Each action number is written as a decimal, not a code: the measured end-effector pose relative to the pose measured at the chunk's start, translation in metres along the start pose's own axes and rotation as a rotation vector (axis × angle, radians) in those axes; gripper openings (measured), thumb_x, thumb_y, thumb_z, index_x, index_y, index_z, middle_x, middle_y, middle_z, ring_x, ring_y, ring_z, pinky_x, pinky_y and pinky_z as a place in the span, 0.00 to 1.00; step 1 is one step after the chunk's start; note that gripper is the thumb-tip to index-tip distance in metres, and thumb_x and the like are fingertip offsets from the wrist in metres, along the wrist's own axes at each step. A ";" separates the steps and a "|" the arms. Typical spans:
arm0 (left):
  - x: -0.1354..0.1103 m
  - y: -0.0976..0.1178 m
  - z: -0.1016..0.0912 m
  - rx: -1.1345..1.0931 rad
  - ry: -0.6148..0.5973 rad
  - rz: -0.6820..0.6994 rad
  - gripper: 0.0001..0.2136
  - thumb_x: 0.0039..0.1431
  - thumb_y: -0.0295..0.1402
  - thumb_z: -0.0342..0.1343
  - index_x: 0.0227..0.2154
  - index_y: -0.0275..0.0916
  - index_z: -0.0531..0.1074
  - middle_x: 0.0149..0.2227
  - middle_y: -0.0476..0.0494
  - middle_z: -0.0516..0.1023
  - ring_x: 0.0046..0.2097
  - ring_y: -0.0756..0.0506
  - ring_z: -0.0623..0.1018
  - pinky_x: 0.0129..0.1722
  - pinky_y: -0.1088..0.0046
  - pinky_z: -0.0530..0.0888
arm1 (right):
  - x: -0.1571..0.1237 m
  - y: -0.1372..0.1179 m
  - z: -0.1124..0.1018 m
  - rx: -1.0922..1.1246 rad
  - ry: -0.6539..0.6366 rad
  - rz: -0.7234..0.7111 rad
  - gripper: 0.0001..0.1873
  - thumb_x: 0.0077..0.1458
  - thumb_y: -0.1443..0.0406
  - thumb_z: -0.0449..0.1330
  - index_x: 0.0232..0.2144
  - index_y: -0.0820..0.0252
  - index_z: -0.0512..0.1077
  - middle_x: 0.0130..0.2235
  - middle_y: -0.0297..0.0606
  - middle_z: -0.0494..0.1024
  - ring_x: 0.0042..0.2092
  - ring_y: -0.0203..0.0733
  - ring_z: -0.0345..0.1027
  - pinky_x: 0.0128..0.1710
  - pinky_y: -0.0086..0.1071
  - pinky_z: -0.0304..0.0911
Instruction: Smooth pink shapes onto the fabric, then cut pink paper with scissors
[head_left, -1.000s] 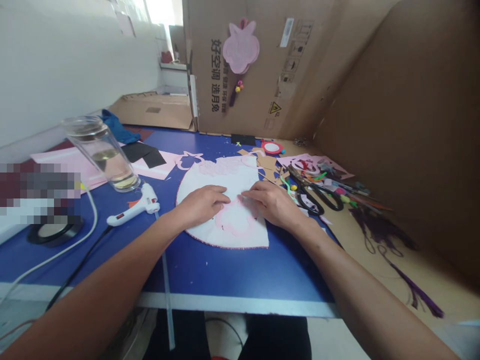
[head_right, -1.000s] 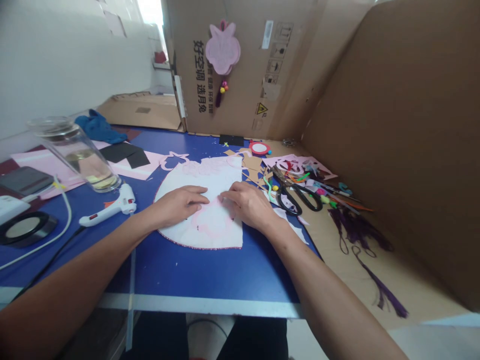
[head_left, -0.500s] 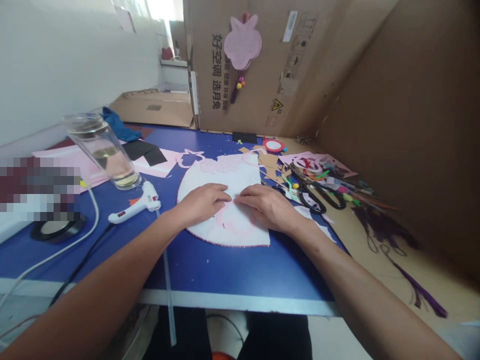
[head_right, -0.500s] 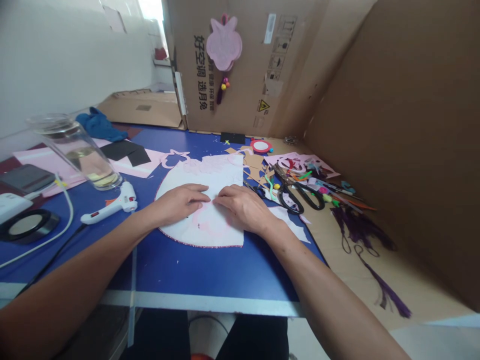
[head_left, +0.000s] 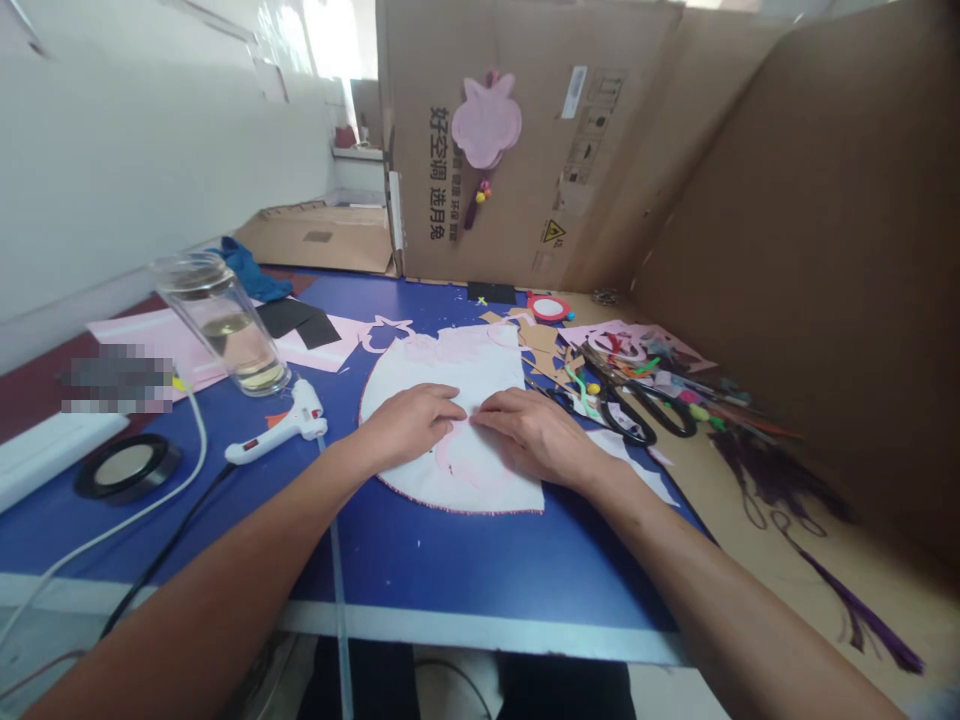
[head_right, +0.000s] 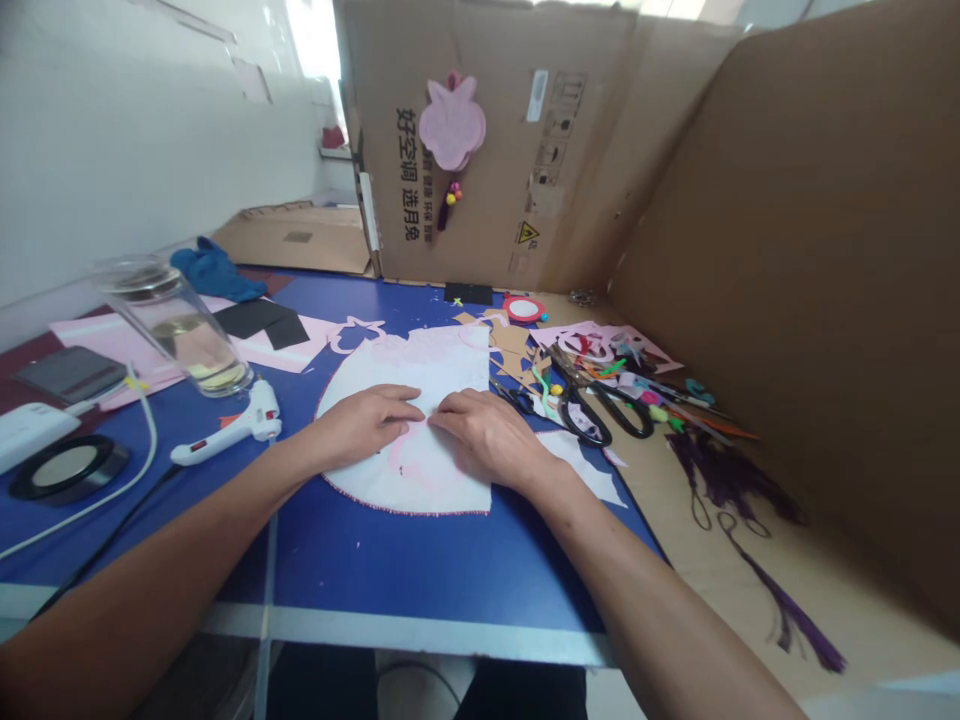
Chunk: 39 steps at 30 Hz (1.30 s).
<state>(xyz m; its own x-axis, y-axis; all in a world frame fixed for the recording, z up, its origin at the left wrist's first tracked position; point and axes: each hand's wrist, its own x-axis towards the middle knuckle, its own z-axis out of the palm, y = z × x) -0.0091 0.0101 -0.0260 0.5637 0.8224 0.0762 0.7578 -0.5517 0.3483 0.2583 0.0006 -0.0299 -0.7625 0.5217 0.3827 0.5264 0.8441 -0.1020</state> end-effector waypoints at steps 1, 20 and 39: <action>0.000 0.000 0.000 0.000 0.000 0.000 0.18 0.73 0.30 0.56 0.58 0.47 0.86 0.72 0.40 0.77 0.74 0.36 0.74 0.72 0.56 0.70 | 0.000 0.000 0.000 -0.004 0.000 0.003 0.23 0.63 0.80 0.63 0.55 0.60 0.85 0.53 0.48 0.87 0.51 0.53 0.81 0.51 0.44 0.74; -0.001 0.003 -0.002 -0.014 0.004 -0.002 0.18 0.74 0.30 0.56 0.57 0.46 0.86 0.72 0.37 0.77 0.72 0.35 0.76 0.71 0.54 0.71 | 0.000 0.001 0.002 0.002 -0.025 0.013 0.28 0.56 0.81 0.61 0.55 0.60 0.84 0.53 0.47 0.87 0.52 0.53 0.80 0.52 0.45 0.73; 0.001 0.001 -0.013 -0.282 0.170 -0.093 0.23 0.65 0.20 0.53 0.54 0.43 0.87 0.62 0.44 0.86 0.66 0.41 0.82 0.69 0.61 0.74 | -0.002 0.002 0.002 0.013 -0.014 0.002 0.25 0.60 0.80 0.60 0.53 0.60 0.85 0.54 0.49 0.87 0.53 0.53 0.80 0.54 0.44 0.73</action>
<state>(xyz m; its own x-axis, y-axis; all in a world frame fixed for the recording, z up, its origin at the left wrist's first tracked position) -0.0120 0.0116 -0.0132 0.4159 0.8918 0.1782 0.6691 -0.4328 0.6042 0.2599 0.0017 -0.0322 -0.7668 0.5247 0.3696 0.5229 0.8447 -0.1143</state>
